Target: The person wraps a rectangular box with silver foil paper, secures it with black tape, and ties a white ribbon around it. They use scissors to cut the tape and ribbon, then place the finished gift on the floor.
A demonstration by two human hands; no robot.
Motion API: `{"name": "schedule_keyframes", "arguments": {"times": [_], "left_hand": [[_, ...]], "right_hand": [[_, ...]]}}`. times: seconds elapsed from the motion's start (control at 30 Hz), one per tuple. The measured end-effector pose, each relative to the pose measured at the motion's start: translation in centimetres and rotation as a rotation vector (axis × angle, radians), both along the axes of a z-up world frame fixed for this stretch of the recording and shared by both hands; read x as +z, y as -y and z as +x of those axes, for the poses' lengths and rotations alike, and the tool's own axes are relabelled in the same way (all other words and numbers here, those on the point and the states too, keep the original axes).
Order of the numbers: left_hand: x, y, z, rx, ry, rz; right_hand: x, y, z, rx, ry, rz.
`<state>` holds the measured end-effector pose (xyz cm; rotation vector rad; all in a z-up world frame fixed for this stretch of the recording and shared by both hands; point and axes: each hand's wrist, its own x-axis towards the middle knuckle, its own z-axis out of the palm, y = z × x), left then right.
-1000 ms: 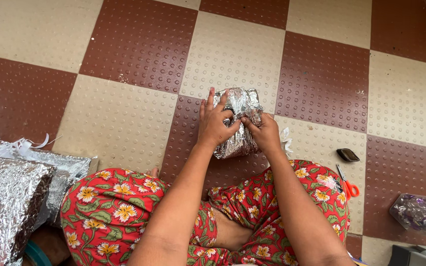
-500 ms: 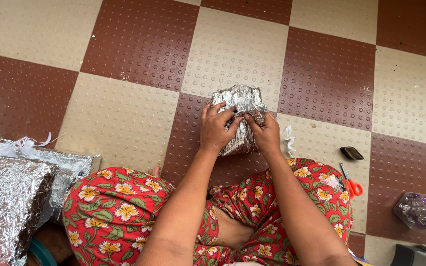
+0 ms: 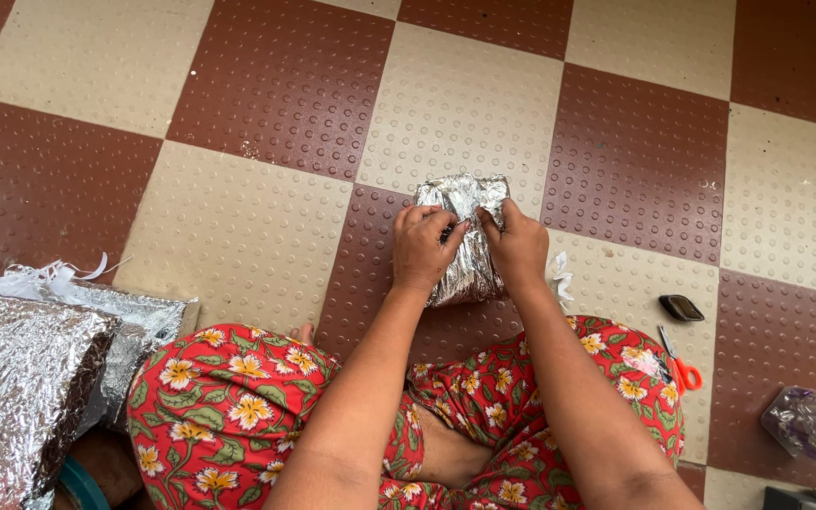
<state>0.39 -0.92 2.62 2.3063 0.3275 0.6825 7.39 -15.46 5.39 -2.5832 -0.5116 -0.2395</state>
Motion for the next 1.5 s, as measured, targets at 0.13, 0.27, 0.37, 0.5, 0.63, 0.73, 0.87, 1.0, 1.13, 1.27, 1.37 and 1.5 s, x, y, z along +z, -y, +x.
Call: {"name": "schedule_keyframes", "arguments": {"times": [0.13, 0.27, 0.37, 0.5, 0.63, 0.73, 0.87, 1.0, 1.13, 1.27, 1.37, 1.5], "left_hand": [[-0.3, -0.1, 0.5, -0.050, -0.016, -0.014], [-1.0, -0.1, 0.6, -0.056, 0.018, 0.043], [-1.4, 0.1, 0.7, -0.051, 0.039, 0.045], [-1.7, -0.2, 1.0, -0.053, -0.149, 0.023], [-1.7, 0.1, 0.8, -0.068, -0.092, 0.050], [-1.4, -0.1, 0.6, -0.077, -0.011, 0.060], [-1.4, 0.0, 0.7, -0.072, -0.002, 0.064], [-1.7, 0.1, 0.5, -0.046, 0.024, 0.134], [-2.1, 0.4, 0.7, -0.046, 0.085, 0.130], [-2.4, 0.3, 0.5, -0.050, 0.122, 0.139], [-2.2, 0.4, 0.7, -0.054, 0.101, 0.149], [-2.0, 0.3, 0.5, -0.060, 0.115, 0.123]], "right_hand": [[0.1, -0.4, 0.4, 0.100, 0.050, -0.019], [0.3, -1.0, 0.1, 0.130, 0.066, -0.047], [0.1, -1.5, -0.2, 0.110, 0.084, -0.036], [-0.6, -1.0, 1.1, -0.024, -0.140, 0.130], [-0.4, 4.7, 2.9, -0.279, -0.592, 0.989], [-0.2, 8.3, -0.2, -0.340, -0.584, 0.758], [-0.7, 6.9, -6.6, -0.185, -0.405, 0.332], [0.9, 3.4, -9.1, -0.017, -0.072, -0.017], [2.3, 1.8, -8.9, 0.002, -0.081, 0.002], [1.2, 1.1, -7.8, -0.079, -0.201, 0.083], [0.2, 1.0, -6.6, -0.070, -0.250, 0.052], [-0.4, 0.8, -6.2, -0.105, -0.309, 0.157]]}}
